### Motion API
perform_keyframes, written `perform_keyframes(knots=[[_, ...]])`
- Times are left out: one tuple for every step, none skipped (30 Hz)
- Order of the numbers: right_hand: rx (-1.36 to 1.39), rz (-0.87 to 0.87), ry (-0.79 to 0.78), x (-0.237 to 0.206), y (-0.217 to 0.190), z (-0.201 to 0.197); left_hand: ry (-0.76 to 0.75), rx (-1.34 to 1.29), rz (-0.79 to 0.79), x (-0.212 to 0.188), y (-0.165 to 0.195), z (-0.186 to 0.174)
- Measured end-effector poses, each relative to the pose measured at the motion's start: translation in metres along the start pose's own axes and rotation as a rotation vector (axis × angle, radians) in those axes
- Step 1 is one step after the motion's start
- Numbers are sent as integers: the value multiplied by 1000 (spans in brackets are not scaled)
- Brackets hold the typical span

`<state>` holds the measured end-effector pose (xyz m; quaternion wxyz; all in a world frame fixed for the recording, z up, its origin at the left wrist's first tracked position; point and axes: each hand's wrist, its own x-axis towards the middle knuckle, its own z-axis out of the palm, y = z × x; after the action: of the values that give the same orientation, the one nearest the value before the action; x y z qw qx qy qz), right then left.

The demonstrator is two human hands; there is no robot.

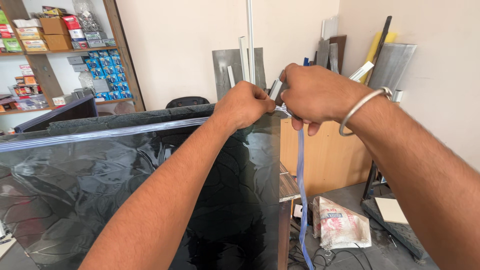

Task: The person applies blue edge tape to the perimeter of a large glass panel. They press the tape along the edges, reposition the glass to access different sides, and trim excess tape with a utility knife.

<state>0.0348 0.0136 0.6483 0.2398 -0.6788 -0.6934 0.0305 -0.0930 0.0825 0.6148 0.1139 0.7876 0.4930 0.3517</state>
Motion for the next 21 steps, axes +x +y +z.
perform_keyframes(knots=[[10,0,5,1,1,2,-4,1,-1,0,-1,0],[18,4,9,3,4,4,-11,0,-2,1,-1,1],[41,-20,19,7,5,7,-18,-2,-2,2,-2,2],[67,-43,25,12,5,13,-15,-13,-9,3,-3,3],[95,-62,32,15,8,17,-16,-22,-13,3,-3,4],[98,-49,18,17,12,19,-12,-33,-14,4,-4,6],[103,-40,4,19,15,21,-4,-25,-1,6,-6,7],[106,-32,-9,21,17,22,5,-19,14,7,-7,9],[117,-27,3,23,17,24,17,-16,30,9,-9,10],[129,-22,12,23,18,24,14,-15,17,10,-10,11],[142,-16,19,23,18,23,11,-13,4,11,-12,12],[173,-17,28,23,17,22,8,-12,-11,13,-14,13],[204,-18,34,23,15,20,10,-14,-7,14,-17,14],[237,-19,41,23,13,18,11,-16,-2,15,-18,15],[234,-9,37,22,13,14,11,-20,4,17,-20,16],[230,0,35,21,13,11,17,-15,8,18,-21,17],[226,10,33,20,13,9,23,-11,13,19,-23,18],[180,19,32,20,13,8,28,-7,18,21,-23,19],[137,32,27,20,14,7,21,-12,6,22,-24,20],[93,48,24,21,15,7,12,-17,-4,23,-25,20],[113,48,29,22,16,7,5,-22,-12,24,-24,19]])
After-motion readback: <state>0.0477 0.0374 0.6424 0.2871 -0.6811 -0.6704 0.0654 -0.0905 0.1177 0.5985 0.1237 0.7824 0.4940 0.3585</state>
